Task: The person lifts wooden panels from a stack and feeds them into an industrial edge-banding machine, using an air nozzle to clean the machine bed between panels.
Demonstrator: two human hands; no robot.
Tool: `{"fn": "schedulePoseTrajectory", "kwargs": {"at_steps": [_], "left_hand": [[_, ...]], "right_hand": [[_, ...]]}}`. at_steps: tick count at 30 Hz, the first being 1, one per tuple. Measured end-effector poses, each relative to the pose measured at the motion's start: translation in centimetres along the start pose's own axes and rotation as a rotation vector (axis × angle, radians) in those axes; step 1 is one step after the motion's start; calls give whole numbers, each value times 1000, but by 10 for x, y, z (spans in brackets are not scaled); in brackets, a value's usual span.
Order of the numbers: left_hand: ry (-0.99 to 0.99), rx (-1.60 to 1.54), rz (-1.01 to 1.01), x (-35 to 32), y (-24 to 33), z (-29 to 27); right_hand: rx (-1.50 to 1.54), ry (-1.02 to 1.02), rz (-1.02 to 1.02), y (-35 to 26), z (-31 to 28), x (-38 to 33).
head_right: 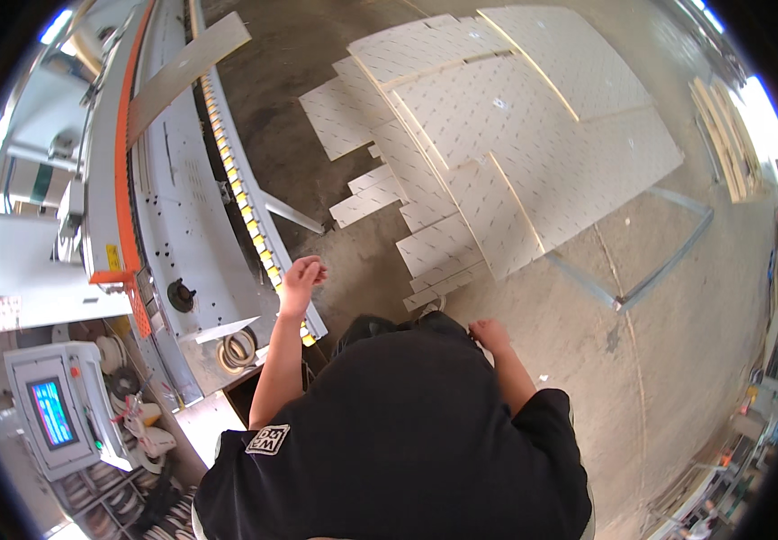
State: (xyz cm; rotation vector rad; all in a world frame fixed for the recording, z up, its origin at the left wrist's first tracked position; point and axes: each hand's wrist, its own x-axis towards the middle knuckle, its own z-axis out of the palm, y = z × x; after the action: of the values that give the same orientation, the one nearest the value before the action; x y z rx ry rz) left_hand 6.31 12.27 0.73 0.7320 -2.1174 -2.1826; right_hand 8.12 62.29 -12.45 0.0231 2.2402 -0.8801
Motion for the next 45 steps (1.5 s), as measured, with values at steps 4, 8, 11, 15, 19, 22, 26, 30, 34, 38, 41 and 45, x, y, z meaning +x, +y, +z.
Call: {"fn": "schedulePoseTrajectory", "kwargs": {"at_steps": [4, 8, 11, 15, 19, 22, 26, 30, 34, 38, 41, 45], "left_hand": [[-168, 165, -182, 40, -8, 47], [-311, 383, -274, 101, -21, 66], [-421, 578, -242, 174, -34, 72], [-550, 854, -77, 307, -53, 90], [-585, 1058, 9, 465, -54, 152], [-498, 1257, 207, 590, -64, 172], [-369, 1124, 141, 692, -29, 254], [-269, 1110, 244, 750, -31, 281], [-345, 1118, 237, 763, -34, 286], [-289, 1130, 268, 763, -37, 267], [-155, 1059, 213, 752, -41, 220], [286, 729, 130, 692, -94, 147]], "right_hand": [[184, 60, 133, 11, -16, 26], [399, 109, 220, -7, -41, 61], [410, 126, 242, -39, -65, 93], [376, 166, 207, -82, -89, 163], [586, 186, 315, -120, -104, 238], [648, 230, 336, -159, -121, 328], [927, 233, 371, -163, -143, 422], [1213, 353, 544, -199, -152, 480], [1291, 438, 624, -206, -142, 495], [1320, 414, 630, -207, -120, 491], [1355, 313, 587, -228, -75, 475], [1300, -75, 596, -254, -59, 461]]}}
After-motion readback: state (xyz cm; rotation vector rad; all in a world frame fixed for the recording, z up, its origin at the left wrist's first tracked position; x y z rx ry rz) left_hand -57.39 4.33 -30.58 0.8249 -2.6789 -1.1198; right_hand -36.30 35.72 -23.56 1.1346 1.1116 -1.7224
